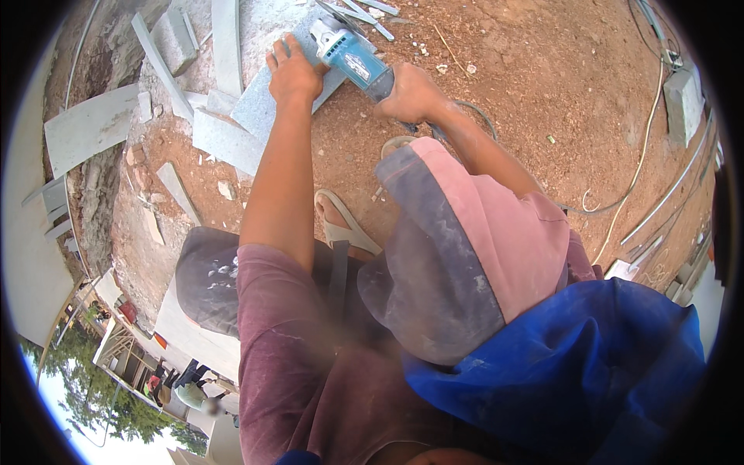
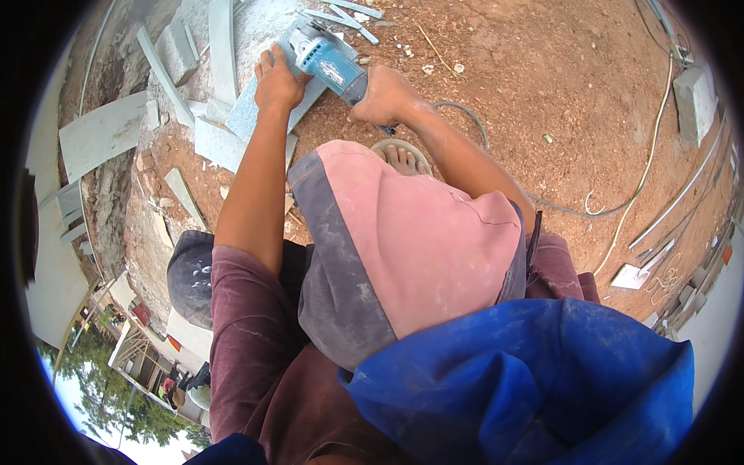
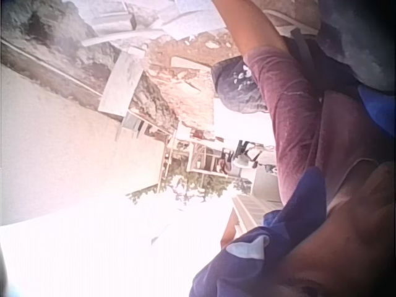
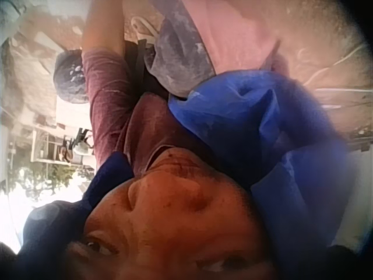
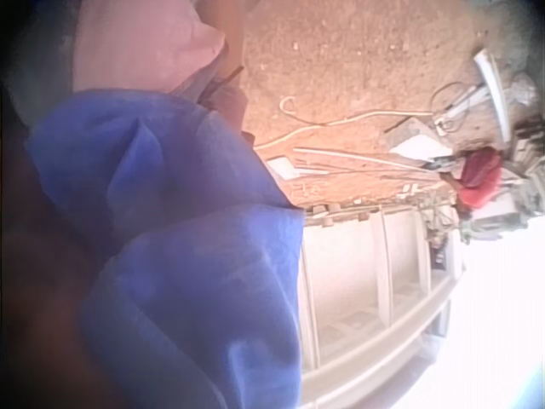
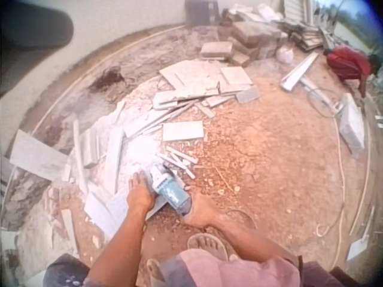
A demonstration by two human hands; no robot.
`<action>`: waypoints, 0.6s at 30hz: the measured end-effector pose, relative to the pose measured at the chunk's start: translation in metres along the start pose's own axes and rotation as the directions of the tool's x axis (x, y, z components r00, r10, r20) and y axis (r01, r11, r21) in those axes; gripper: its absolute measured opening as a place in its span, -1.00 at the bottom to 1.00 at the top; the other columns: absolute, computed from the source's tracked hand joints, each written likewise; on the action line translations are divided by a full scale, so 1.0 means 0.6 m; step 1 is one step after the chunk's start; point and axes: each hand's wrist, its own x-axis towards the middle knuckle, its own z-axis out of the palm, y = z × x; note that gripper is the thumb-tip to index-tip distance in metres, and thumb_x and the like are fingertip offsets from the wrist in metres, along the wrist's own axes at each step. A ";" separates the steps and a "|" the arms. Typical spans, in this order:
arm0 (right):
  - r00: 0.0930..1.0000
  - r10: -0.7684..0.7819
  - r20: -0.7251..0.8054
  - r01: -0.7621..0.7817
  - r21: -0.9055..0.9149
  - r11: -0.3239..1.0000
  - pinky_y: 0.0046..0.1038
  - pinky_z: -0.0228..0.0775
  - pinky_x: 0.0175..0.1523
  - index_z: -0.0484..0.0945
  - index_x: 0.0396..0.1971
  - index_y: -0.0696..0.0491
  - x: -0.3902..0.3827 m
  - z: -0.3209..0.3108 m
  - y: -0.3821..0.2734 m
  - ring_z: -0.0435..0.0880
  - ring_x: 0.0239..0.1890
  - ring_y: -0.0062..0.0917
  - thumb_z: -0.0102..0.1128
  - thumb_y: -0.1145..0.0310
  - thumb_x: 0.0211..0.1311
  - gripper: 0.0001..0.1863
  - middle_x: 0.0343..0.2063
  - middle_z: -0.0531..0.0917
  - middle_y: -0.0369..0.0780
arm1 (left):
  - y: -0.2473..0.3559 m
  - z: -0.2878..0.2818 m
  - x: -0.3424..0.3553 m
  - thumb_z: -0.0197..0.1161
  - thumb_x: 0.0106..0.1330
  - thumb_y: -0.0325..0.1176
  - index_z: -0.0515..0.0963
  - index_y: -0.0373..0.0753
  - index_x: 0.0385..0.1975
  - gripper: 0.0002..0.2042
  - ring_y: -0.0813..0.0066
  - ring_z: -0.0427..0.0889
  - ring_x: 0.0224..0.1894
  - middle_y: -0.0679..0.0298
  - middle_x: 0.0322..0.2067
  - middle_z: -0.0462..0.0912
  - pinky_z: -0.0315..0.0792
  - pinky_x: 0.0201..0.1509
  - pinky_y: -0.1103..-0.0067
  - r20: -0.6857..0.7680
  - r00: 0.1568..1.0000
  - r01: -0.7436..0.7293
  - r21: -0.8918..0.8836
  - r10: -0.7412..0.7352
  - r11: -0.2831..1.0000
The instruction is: The person uses an angle grinder to cut a rectangular ceramic tile on a construction site. They position the tile on the ground, hold it steady with one hand, and guide the grinder along a straight line to slice through the material.
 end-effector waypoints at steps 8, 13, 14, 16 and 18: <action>0.990 -0.086 -0.116 0.093 0.061 0.994 -0.23 0.55 -0.29 0.60 -0.62 0.29 0.002 0.012 0.009 0.68 -0.51 -0.24 0.50 0.17 -0.31 -0.56 -0.61 0.64 0.03 | 0.005 -0.003 -0.002 0.43 0.31 0.04 -0.01 -0.07 0.62 -0.02 0.00 0.01 0.63 0.09 0.61 0.01 0.26 0.56 0.20 0.001 1.000 0.002 -0.006 -0.002 1.000; 0.999 0.013 0.030 -0.013 -0.006 1.000 -0.20 0.62 -0.09 0.68 -0.37 0.35 -0.007 -0.001 0.001 0.80 -0.27 -0.08 0.51 0.21 -0.29 -0.48 -0.37 0.74 0.17 | 0.003 -0.001 -0.002 0.44 0.31 0.02 0.01 -0.04 0.62 -0.04 0.10 -0.02 0.64 0.19 0.62 0.00 0.39 0.49 0.23 -0.002 1.000 0.025 0.036 -0.025 0.999; 0.999 0.019 0.031 -0.019 -0.004 1.000 -0.20 0.62 -0.08 0.68 -0.37 0.35 -0.009 -0.001 0.005 0.79 -0.27 -0.07 0.51 0.21 -0.29 -0.48 -0.38 0.74 0.17 | 0.005 -0.001 -0.002 0.44 0.31 0.02 0.01 -0.04 0.62 -0.04 0.10 -0.02 0.64 0.19 0.62 0.00 0.39 0.49 0.23 -0.001 1.000 0.022 0.037 -0.022 0.999; 0.997 -0.039 -0.063 0.039 -0.002 0.999 -0.21 0.57 -0.21 0.63 -0.50 0.32 -0.006 0.015 0.029 0.73 -0.42 -0.17 0.51 0.18 -0.31 -0.52 -0.51 0.68 0.09 | 0.007 -0.002 -0.002 0.44 0.32 0.02 0.00 -0.05 0.62 -0.04 0.09 -0.02 0.64 0.18 0.62 0.00 0.39 0.49 0.23 0.001 1.000 0.016 0.040 -0.016 0.999; 0.995 -0.052 -0.085 0.052 -0.003 0.999 -0.21 0.56 -0.26 0.61 -0.56 0.30 -0.012 0.014 0.026 0.70 -0.48 -0.20 0.51 0.16 -0.32 -0.53 -0.57 0.66 0.06 | 0.006 -0.004 -0.003 0.44 0.31 0.03 0.00 -0.05 0.62 -0.03 0.08 -0.02 0.64 0.17 0.62 0.00 0.38 0.49 0.22 0.008 1.000 0.021 0.038 -0.022 0.999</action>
